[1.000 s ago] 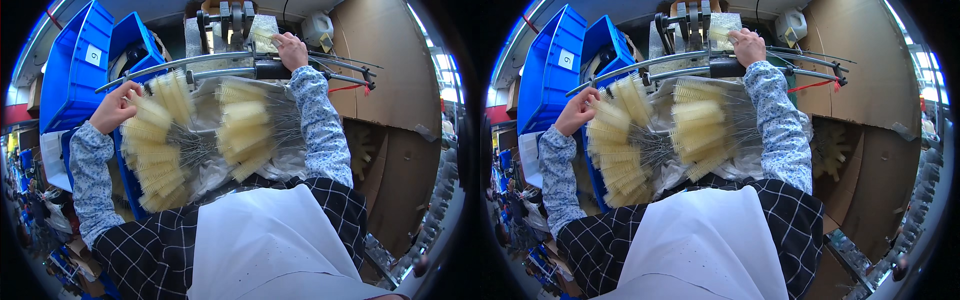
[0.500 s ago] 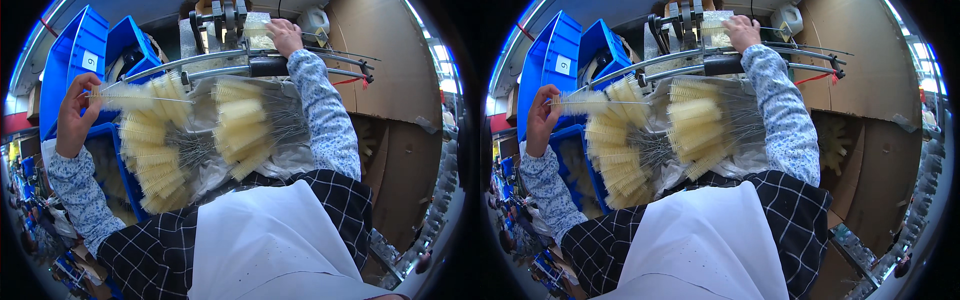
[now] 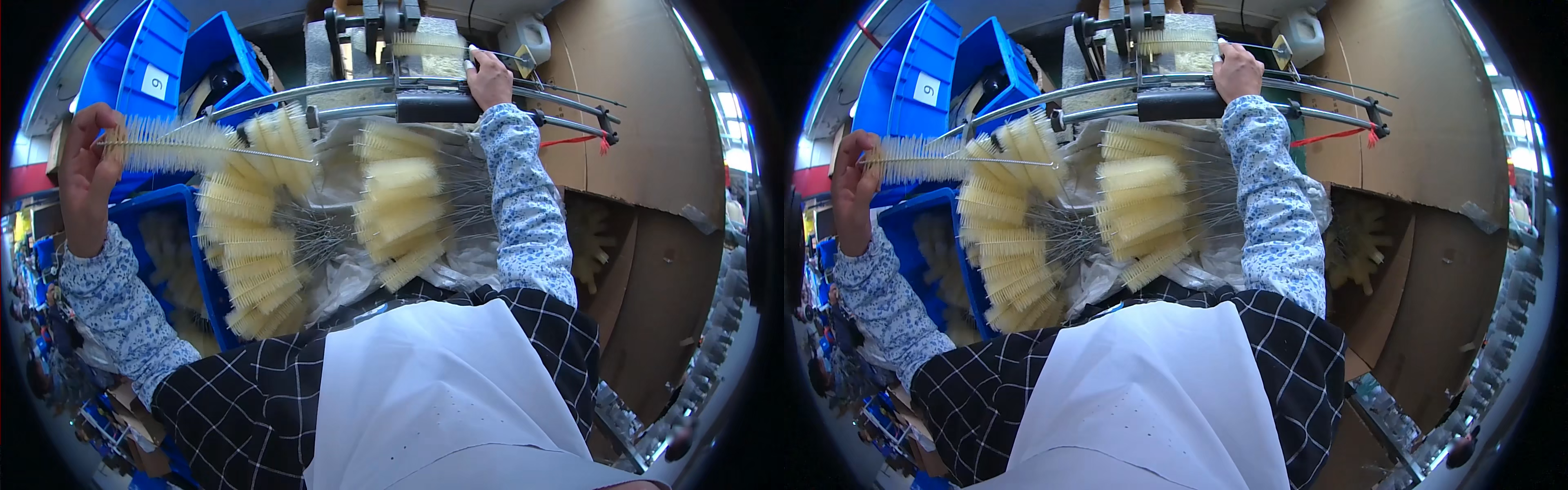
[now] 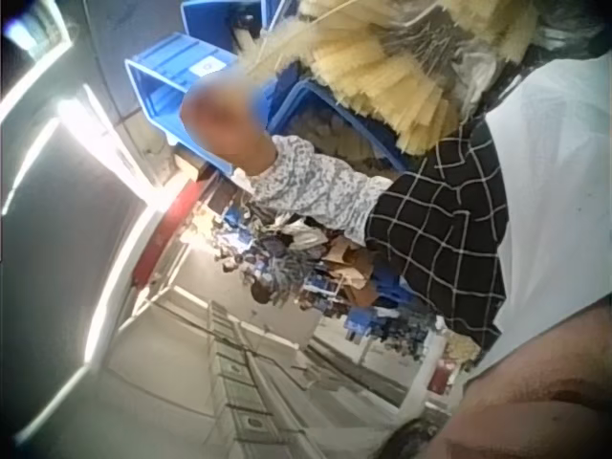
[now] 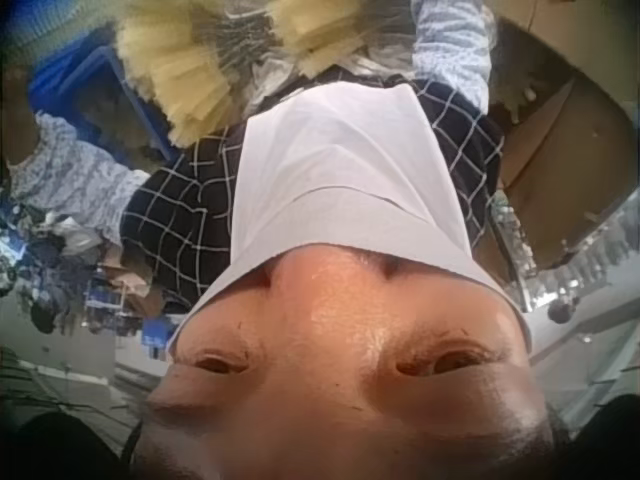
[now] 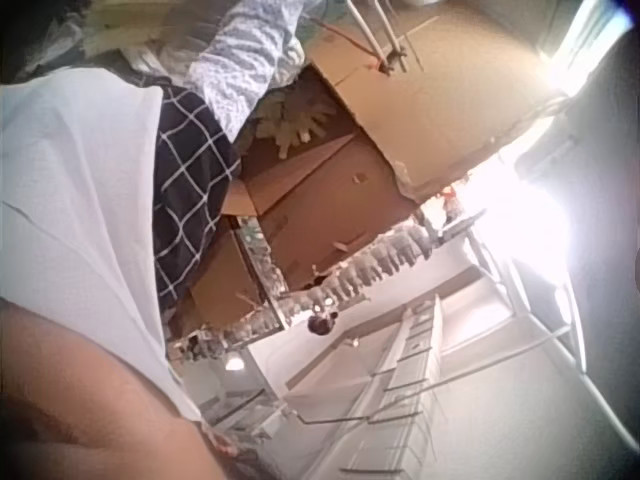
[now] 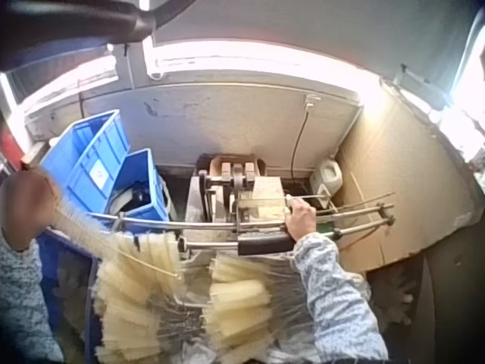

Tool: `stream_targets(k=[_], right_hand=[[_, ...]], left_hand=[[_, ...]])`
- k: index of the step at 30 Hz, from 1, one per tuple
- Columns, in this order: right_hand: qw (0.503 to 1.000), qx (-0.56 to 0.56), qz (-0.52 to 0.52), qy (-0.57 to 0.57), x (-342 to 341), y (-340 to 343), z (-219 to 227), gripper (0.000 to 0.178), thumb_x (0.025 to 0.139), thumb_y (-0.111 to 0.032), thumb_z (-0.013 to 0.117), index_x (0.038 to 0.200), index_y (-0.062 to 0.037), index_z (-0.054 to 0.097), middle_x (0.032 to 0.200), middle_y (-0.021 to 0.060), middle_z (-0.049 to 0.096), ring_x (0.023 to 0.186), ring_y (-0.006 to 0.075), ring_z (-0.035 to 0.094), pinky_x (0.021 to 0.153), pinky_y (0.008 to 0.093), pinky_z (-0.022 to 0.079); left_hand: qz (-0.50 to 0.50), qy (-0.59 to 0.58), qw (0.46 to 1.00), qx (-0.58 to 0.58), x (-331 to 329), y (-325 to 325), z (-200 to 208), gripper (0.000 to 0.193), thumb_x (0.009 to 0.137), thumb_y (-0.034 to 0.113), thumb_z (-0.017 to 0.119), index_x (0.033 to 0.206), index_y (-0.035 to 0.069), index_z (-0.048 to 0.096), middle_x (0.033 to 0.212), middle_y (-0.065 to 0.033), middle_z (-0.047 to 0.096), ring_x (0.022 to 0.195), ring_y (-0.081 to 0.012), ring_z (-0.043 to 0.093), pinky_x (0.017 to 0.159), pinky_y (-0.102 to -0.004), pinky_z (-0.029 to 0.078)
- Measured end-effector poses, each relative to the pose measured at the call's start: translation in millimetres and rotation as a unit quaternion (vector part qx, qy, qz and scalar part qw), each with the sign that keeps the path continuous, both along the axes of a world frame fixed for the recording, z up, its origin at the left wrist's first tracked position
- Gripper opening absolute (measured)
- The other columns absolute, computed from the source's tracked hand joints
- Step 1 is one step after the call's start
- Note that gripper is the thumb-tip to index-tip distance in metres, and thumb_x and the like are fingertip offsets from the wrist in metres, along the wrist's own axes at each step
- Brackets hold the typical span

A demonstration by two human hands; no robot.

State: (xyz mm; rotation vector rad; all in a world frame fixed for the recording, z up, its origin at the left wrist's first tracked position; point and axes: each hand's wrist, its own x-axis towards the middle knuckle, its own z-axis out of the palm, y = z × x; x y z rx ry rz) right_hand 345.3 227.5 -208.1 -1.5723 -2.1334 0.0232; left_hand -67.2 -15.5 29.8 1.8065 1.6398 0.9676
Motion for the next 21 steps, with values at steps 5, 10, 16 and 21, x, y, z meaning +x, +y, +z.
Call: stream_targets(k=[5, 10, 16, 21], right_hand=[[0.999, -0.028, -0.003, -0.023, -43.8, -17.8, 10.2, 0.024, 0.075, -0.014, 0.054, 0.098, -0.0078, 0.058, 0.096, 0.0076, 0.059, 0.091, 0.0244, 0.056, 0.079, 0.0405, 0.041], [0.997, -0.066, -0.005, -0.05, -101.0, -35.5, 17.7, 0.019, 0.079, -0.013, 0.048, 0.095, -0.0059, 0.057, 0.092, 0.0071, 0.059, 0.087, 0.0229, 0.057, 0.078, 0.0399, 0.039], [0.998, -0.037, 0.0, -0.057, -106.7, -40.4, 18.9, 0.022, 0.078, -0.009, 0.046, 0.097, -0.0051, 0.056, 0.095, 0.0075, 0.059, 0.088, 0.0232, 0.057, 0.08, 0.039, 0.038], [0.998, -0.04, 0.002, -0.054, -72.9, -29.2, 21.0, 0.022, 0.074, -0.01, 0.05, 0.094, -0.0071, 0.058, 0.095, 0.0066, 0.059, 0.088, 0.0238, 0.058, 0.078, 0.0397, 0.04]], left_hand=[[-0.004, -0.003, 1.0, 0.006, -1.4, -1.4, 1.6, 0.033, 0.075, 0.007, 0.047, 0.107, 0.003, 0.042, 0.094, -0.0017, 0.045, 0.072, -0.0051, 0.042, 0.061, -0.0182, 0.033], [-0.007, -0.007, 1.0, 0.012, -3.2, -2.3, -0.2, 0.032, 0.075, 0.007, 0.047, 0.106, 0.003, 0.043, 0.094, -0.0022, 0.045, 0.076, -0.0059, 0.044, 0.065, -0.0194, 0.035], [-0.025, -0.009, 1.0, 0.011, 4.9, 9.1, -2.5, 0.032, 0.075, 0.007, 0.046, 0.106, 0.003, 0.044, 0.094, -0.0027, 0.046, 0.077, -0.0065, 0.044, 0.068, -0.0202, 0.037], [0.013, 0.006, 1.0, 0.016, -0.3, 2.4, 2.8, 0.032, 0.076, 0.01, 0.046, 0.107, 0.004, 0.043, 0.097, -0.004, 0.046, 0.074, -0.0074, 0.044, 0.064, -0.0207, 0.036]])
